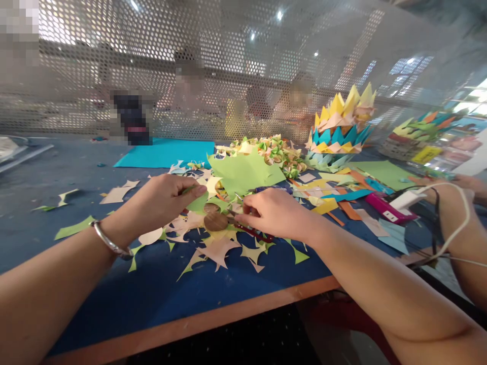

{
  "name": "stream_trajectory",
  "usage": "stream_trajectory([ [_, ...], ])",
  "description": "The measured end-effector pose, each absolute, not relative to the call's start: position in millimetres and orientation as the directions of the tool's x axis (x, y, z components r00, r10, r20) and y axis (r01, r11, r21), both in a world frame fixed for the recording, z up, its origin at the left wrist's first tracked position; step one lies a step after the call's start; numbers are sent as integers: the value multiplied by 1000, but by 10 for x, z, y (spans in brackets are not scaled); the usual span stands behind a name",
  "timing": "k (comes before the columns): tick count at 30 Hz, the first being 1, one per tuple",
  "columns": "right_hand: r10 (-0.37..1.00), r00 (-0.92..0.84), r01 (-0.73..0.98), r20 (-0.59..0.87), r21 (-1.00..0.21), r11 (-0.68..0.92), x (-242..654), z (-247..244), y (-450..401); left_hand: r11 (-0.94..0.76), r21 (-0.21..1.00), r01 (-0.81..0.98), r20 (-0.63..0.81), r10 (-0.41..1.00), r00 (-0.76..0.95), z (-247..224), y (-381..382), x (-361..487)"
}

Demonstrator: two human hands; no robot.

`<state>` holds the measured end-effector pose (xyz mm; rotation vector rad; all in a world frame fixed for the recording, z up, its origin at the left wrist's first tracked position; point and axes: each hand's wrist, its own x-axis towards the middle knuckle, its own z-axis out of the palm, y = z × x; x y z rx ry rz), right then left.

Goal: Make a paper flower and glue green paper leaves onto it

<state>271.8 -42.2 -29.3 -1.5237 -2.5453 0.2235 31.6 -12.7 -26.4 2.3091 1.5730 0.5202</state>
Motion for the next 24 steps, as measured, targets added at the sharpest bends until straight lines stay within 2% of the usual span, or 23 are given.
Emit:
stream_trajectory([
  [6,857,-466,670,220,-546,504,2685,-315,-435,-373,661,651,98,903,418,-251,-243,420],
  [9,856,-453,575,249,-652,494,2647,-350,-434,-400,688,605,113,883,455,-275,-302,469],
  [12,856,-444,483,264,-734,477,2617,-394,-429,-440,642,628,143,874,465,-316,-359,512],
  [18,824,-495,333,277,-815,474,2617,-453,-411,-486,635,600,158,843,515,-344,-429,544],
  [24,829,-465,336,310,-805,489,2619,-472,-405,-551,535,640,204,820,535,-361,-360,494],
])
